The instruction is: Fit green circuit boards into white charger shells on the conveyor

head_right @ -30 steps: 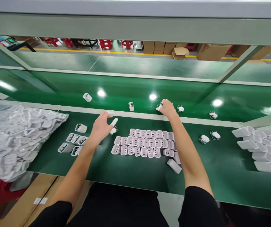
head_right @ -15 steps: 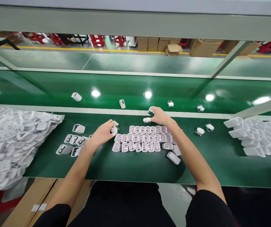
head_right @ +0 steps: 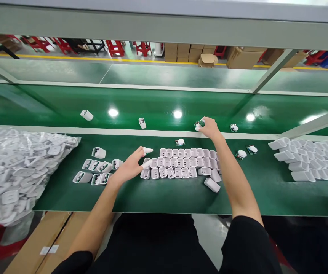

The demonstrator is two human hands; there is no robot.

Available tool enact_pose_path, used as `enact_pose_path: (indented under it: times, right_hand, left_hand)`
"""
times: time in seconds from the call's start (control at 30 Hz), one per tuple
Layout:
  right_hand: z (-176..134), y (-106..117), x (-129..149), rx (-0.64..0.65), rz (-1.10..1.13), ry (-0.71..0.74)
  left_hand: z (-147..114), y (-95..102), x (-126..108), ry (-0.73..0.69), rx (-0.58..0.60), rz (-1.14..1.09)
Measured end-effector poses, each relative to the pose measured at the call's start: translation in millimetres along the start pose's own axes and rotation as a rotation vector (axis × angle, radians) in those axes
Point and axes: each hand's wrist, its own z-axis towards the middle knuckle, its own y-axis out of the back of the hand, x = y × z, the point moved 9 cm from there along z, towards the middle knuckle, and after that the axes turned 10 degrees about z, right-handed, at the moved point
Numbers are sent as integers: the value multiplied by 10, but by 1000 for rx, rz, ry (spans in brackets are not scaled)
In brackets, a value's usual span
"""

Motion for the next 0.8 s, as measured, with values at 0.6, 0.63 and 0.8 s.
enact_pose_path:
  times: [0.6, 0.63, 0.8]
  right_hand:
    - [-210, 871, -1146, -260, -32, -415]
    - [-236, 864, -1102, -256, -20, -392]
    - [-534, 509, -704, -80, 65, -207]
  left_hand:
    - [-90, -220, 145, 116, -24, -29]
    - [-88, -228, 190, 137, -41, -69]
    - [-91, -273, 387, 213, -109, -205]
